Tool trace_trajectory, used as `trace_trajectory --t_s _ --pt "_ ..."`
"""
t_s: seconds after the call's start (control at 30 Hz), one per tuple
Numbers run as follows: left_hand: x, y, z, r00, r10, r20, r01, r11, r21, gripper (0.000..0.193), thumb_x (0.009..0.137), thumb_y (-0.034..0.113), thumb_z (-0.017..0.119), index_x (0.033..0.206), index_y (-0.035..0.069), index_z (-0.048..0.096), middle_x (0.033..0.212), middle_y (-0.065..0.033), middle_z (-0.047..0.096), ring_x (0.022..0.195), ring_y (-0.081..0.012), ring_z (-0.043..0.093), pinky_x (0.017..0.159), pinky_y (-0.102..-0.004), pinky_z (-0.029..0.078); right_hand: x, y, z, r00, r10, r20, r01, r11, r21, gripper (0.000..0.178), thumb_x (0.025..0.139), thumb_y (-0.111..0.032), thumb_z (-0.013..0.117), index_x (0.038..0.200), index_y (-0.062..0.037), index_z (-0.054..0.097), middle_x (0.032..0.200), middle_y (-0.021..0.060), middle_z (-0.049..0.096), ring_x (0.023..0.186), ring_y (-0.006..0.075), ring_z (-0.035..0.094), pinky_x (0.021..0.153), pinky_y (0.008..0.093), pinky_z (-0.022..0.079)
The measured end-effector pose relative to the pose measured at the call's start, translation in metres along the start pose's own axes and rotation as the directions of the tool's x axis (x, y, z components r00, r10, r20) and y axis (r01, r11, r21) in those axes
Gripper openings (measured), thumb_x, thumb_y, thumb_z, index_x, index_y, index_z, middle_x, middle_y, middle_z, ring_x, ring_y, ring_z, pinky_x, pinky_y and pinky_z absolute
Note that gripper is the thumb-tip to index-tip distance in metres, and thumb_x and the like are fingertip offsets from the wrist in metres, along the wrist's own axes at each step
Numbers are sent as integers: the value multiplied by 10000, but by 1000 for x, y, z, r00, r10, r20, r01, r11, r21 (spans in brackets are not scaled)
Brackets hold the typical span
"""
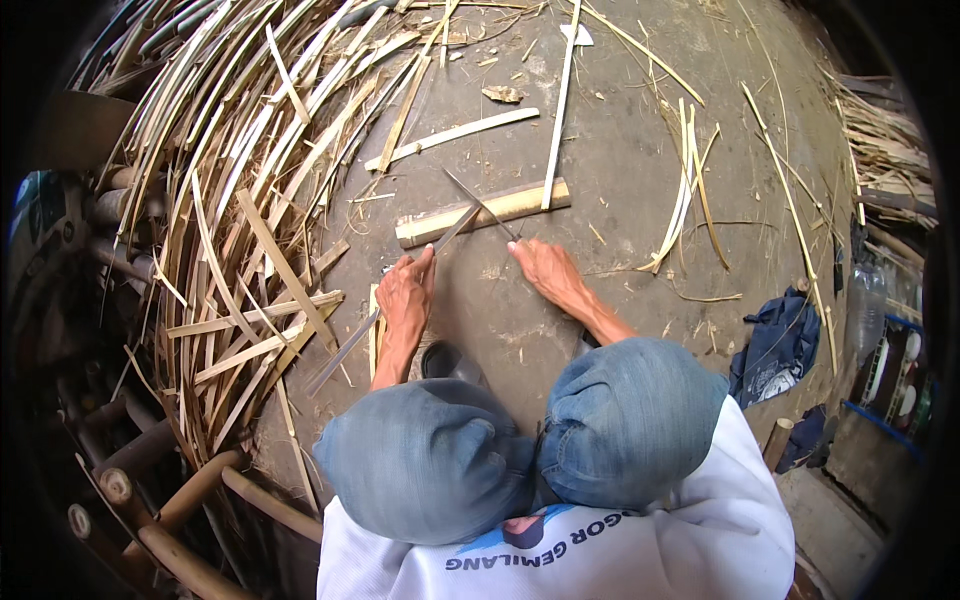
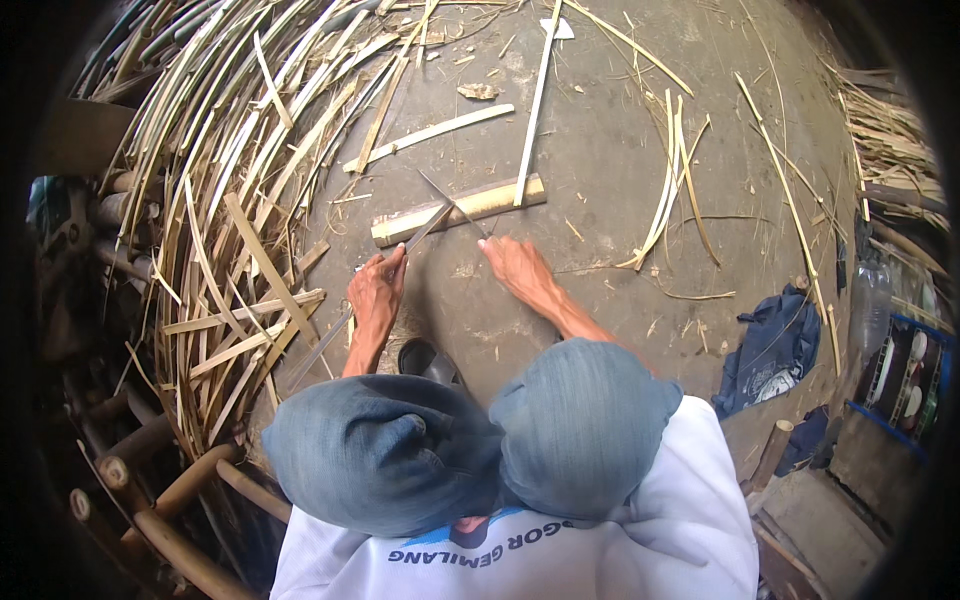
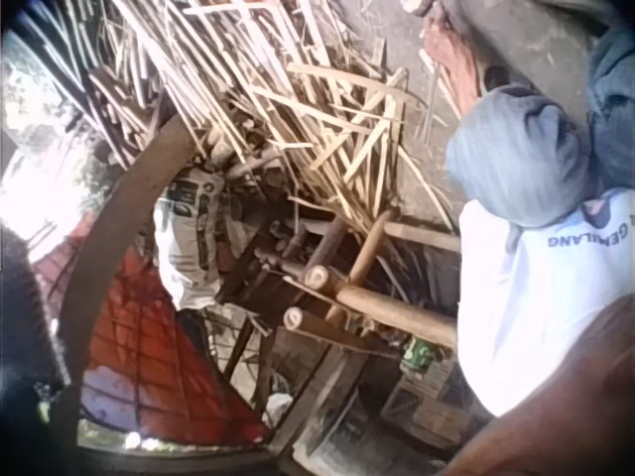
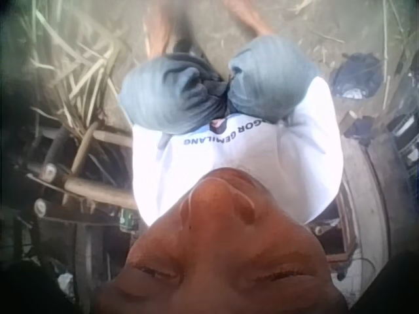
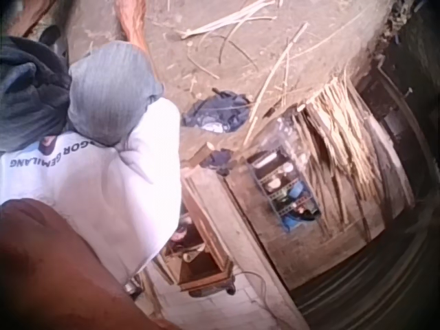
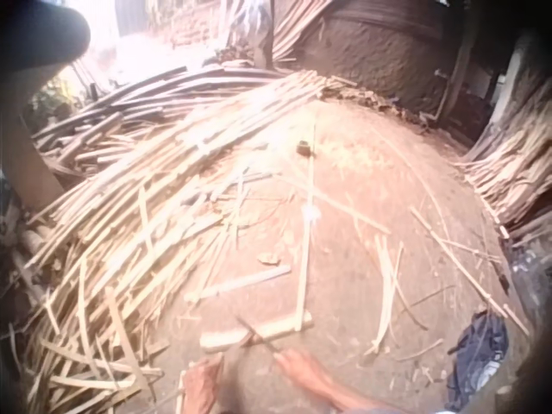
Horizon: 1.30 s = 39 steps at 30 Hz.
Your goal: The person sits on the ground and uses a large knife to split bamboo strips into thinner pieces. They repeatedly position the bamboo, strike it with the knife, and separate the resulting strips.
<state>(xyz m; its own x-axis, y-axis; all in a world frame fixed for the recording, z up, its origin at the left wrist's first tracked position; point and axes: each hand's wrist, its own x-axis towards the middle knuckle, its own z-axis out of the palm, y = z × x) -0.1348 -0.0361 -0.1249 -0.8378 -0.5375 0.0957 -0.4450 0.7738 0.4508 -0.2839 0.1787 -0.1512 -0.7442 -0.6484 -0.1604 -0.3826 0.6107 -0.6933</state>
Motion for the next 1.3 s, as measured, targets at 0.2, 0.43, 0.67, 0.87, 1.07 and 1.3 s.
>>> trace_trajectory --t_s 0.2,0.43,0.67,0.87,1.07,1.3 --pt "-1 -12 -12 997 -60 38 60 998 13 181 922 224 680 1089 204 748 737 -116 584 683 -348 637 601 -453 460 10 -53 -19 987 125 96 -134 986 96 517 1001 -464 536 901 41 589 778 325 596 748 483 626 654 529 459" --pt "3 -8 -22 998 -60 35 64 991 -118 237 926 223 689 1154 184 742 731 -126 591 633 -287 604 606 -417 459 14 -7 2 964 161 213 -193 972 137 524 995 -505 518 912 8 579 689 237 588 654 388 622 636 516 478" --pt "-33 6 -49 999 35 -39 -48 909 -415 322 880 61 734 1201 80 718 853 -110 701 688 -180 620 727 -302 503 8 -47 -39 892 136 431 -430 544 720 543 894 -568 678 972 -40 580 677 -7 566 442 27 449 354 210 326" --pt "-15 26 -54 997 71 27 -51 884 -465 392 872 21 734 1255 91 692 920 -96 701 835 -189 619 795 -287 491 33 -80 -66 979 1 204 -178 500 847 361 890 -382 747 880 -54 597 685 -7 585 462 35 488 384 217 395" --pt "6 6 -59 952 -81 -295 70 996 -47 618 991 364 609 1483 32 436 1325 -213 604 1227 -355 555 1035 -448 420 41 -95 -117 995 61 81 -101 606 789 359 886 -390 751 839 -76 585 641 -46 529 481 46 511 407 213 417" --pt "5 7 -65 949 -243 202 257 966 -41 628 1019 477 498 1491 69 429 1452 -253 488 1360 -383 464 1107 -452 382 46 -62 -144 988 118 -95 -6 659 752 355 895 -404 735 850 -81 593 622 -45 531 482 44 507 426 216 429"
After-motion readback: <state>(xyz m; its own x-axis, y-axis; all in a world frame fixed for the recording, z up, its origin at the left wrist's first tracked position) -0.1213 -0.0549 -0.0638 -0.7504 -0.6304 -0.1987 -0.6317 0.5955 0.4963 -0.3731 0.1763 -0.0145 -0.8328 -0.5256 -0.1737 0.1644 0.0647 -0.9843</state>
